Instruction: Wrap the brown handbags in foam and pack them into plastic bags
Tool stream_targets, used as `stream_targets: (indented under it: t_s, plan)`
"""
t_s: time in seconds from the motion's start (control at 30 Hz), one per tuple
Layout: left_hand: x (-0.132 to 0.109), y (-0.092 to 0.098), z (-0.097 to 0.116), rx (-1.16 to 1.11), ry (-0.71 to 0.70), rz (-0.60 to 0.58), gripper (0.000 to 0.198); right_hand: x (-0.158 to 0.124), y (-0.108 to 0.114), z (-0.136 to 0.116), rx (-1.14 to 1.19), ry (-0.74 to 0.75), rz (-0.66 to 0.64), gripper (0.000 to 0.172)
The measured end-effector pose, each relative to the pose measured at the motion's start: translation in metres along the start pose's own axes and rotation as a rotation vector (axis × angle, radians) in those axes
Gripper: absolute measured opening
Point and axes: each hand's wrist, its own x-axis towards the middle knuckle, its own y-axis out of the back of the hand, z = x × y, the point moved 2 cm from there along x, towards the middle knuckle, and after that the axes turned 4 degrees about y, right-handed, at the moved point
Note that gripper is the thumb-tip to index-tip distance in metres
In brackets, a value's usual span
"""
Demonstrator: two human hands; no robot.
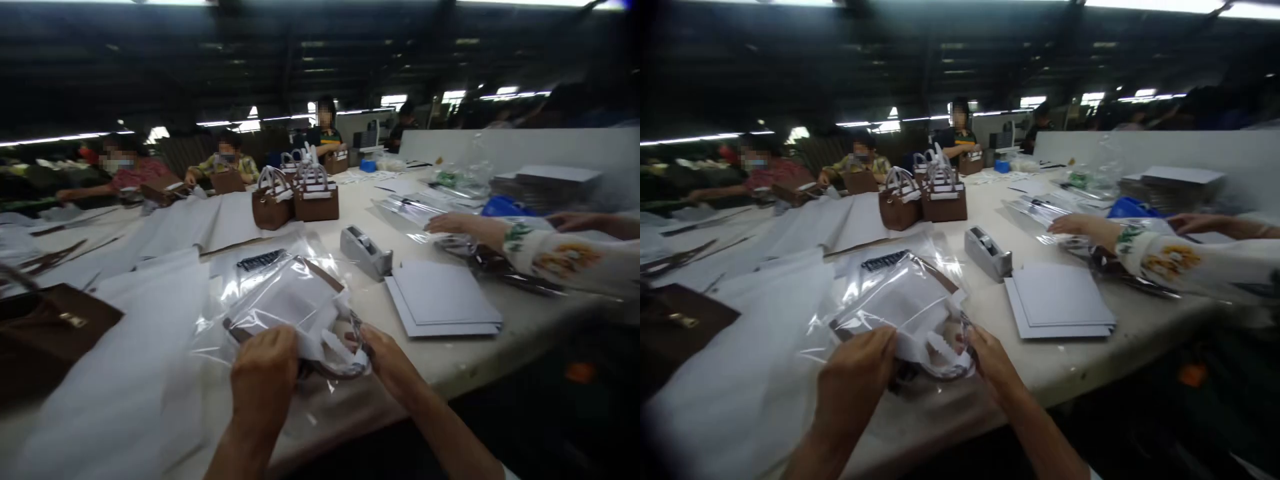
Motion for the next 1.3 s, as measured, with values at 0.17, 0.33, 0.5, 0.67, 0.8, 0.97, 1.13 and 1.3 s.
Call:
stream_targets:
  t_s: [0.17, 0.33, 0.5, 0.67, 0.8, 0.97, 1.13, 1.3]
  plan:
    - [0.001, 0.012, -0.002, -0.201, -0.085, 0.308, 0.026, -0.01, 0.105, -0.064, -1.107, 0.455, 0.294, 0.046]
    - [-0.034, -0.008, 0.098, -0.601, -0.311, 0.394, 0.02, 0.052, 0.215, -0.112, -1.669, 0.438, 0.171, 0.07]
    - [-0.029, -0.089, 0.17, -0.905, -0.094, -0.137, 0.021, 0.094, 0.248, -0.114, -1.761, 0.293, 0.038, 0.072]
    - [0.003, -0.141, 0.189, -1.09, 0.312, -0.559, 0.024, 0.068, 0.238, -0.098, -1.813, 0.319, -0.169, 0.079]
    - [0.011, -0.161, 0.203, -1.22, 0.499, -0.72, 0.026, 0.043, 0.228, -0.095, -1.81, 0.388, -0.312, 0.085]
    - [0.011, -0.173, 0.208, -1.344, 0.649, -0.684, 0.044, 0.025, 0.223, -0.096, -1.774, 0.458, -0.493, 0.093]
    - [0.011, -0.189, 0.207, -1.451, 0.777, -0.718, 0.031, 0.016, 0.225, -0.092, -1.758, 0.529, -0.637, 0.065]
    - [0.025, -0.186, 0.21, -1.453, 0.659, -0.643, 0.033, 0.037, 0.23, -0.095, -1.639, 0.477, -0.536, 0.056]
